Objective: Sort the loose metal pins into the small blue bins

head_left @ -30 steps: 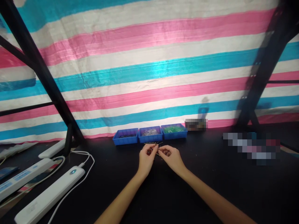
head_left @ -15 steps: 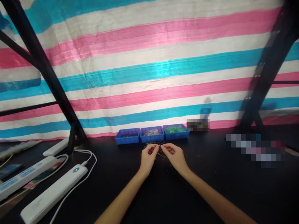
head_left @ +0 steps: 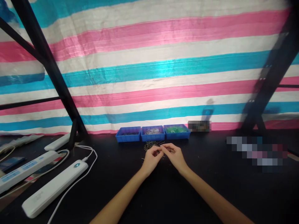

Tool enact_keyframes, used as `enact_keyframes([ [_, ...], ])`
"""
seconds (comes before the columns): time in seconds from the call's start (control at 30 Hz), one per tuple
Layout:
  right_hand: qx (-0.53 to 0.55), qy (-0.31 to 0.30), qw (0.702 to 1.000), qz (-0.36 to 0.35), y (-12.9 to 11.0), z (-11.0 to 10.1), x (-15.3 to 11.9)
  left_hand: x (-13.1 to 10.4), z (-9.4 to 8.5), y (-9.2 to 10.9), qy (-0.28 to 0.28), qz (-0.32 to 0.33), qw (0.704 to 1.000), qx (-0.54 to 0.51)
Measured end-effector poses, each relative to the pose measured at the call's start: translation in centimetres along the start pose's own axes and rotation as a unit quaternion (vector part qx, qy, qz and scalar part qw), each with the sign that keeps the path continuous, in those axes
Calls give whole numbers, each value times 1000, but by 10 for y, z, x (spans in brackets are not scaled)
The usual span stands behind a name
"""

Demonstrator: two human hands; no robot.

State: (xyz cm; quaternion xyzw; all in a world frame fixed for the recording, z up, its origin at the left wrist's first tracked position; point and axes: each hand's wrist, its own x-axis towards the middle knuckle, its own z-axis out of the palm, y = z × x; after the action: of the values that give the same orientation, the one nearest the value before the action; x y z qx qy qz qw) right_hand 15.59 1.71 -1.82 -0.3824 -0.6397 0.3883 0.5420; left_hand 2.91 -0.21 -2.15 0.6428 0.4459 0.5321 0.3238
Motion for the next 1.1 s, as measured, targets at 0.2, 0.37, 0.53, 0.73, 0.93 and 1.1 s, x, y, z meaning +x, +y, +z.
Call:
enact_keyframes([
  [0.2,-29,3,999,-18,3,0,-1,0,-2,1,-2,25,999,42],
  [0.37,-13,33,999,-11,2,-1,0,0,-2,6,12,17,999,35],
  [0.53,7,63,998,1,3,-1,2,2,-4,6,42,3,999,19],
  [0.73,-19,59,998,-10,0,1,-1,3,-6,5,63,-39,997,-38],
  [0.93,-40,66,997,-32,-6,2,-4,4,-9,9,79,-30,996,-31],
  [1.1,-106,61,989,-77,-8,5,-9,4,-10,11,107,-39,993,-34],
])
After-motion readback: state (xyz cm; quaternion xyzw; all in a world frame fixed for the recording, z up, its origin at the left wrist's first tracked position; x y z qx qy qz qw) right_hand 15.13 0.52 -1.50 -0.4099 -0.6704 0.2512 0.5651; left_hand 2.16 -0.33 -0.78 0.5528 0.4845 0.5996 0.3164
